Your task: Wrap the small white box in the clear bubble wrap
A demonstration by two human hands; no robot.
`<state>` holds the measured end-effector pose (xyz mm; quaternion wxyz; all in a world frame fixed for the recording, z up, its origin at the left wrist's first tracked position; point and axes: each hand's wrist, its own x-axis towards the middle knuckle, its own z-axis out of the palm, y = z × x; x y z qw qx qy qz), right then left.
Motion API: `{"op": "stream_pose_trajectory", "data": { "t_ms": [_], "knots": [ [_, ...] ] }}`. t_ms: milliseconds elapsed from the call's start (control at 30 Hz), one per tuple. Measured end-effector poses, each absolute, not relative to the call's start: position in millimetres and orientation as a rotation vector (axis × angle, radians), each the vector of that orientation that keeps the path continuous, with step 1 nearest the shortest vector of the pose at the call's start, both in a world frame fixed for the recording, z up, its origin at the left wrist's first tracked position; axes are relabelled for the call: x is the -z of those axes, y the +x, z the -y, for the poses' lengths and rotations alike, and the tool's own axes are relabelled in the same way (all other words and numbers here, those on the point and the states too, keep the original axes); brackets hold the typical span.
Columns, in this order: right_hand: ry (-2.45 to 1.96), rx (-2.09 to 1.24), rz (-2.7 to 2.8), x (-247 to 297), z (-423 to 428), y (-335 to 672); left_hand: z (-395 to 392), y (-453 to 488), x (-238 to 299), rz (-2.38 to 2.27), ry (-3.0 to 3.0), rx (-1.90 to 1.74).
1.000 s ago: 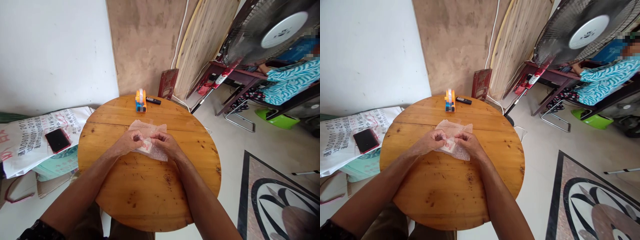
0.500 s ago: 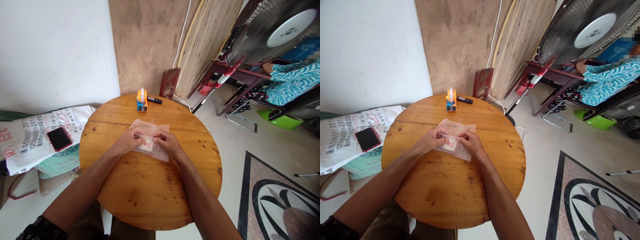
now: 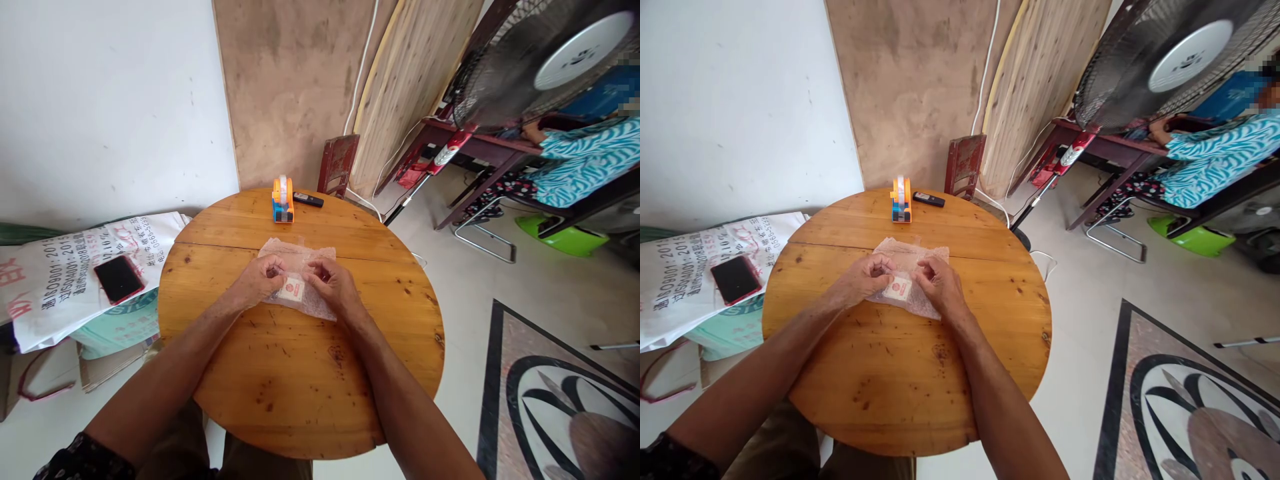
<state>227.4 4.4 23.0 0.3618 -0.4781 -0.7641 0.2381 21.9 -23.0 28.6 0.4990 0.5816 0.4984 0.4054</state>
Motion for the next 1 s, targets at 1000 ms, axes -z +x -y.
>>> {"op": "stream_pose_trajectory", "data": {
  "t_ms": [1000],
  "knots": [
    [-0.868,-0.031,2.599,-44.6,20.4,211.3,25.6,-20.2,-36.4,-1.475,1.666,-0.760]
  ]
}}
